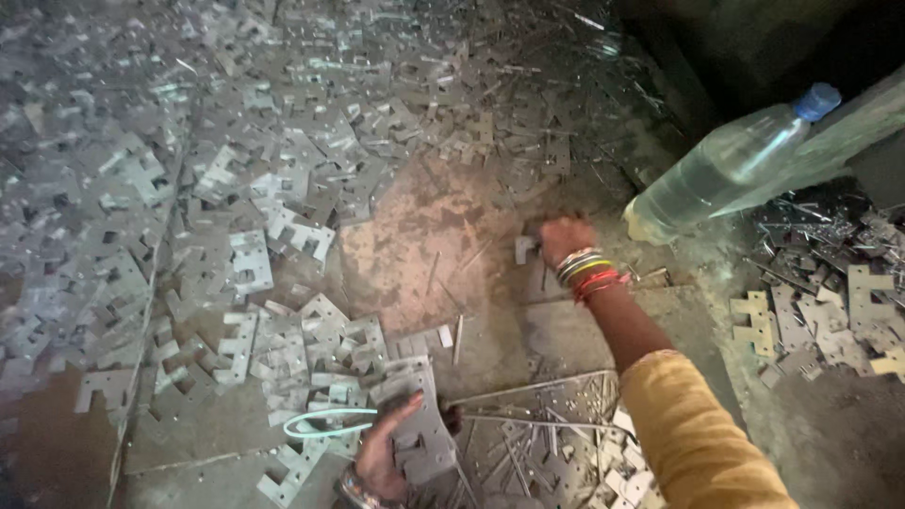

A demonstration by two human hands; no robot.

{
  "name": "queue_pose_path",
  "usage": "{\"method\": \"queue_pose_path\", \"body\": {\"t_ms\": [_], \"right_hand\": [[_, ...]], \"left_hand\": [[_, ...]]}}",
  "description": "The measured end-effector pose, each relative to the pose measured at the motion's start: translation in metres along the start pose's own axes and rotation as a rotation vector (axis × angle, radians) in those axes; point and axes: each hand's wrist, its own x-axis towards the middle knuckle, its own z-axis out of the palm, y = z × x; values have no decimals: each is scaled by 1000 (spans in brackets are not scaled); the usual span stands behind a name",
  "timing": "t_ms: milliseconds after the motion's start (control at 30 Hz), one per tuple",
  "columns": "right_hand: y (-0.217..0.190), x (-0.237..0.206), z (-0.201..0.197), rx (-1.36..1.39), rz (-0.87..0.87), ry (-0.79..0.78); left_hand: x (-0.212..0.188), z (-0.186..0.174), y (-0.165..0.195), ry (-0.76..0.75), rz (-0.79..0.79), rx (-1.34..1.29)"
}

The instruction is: The person sits on the floor of a metal workshop and sorts small flat metal bracket pieces from a pile, stacking matching pieces into a growing stack and setting aside other pieces. They occasionally use a small hand tool on individual pieces and gather stray pieces from the floor.

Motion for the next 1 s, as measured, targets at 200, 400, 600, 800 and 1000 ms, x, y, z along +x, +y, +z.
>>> {"method": "queue_pose_path", "body": {"t_ms": [200, 400, 600, 800, 1000], "right_hand": [[-17, -109, -86, 724, -203, 29], [9, -216, -81, 953, -264, 103], [109, -328, 16, 401, 95, 102], [123, -343, 61, -106, -147, -31], [129, -336, 32, -23, -3, -307]], "left_hand": [[33, 2, -23, -248, 202, 64], [31, 14, -46, -190, 117, 18], [-2, 10, -73, -82, 66, 146], [-14, 24, -91, -197, -54, 158], [-10, 31, -108, -260, -178, 194]]}}
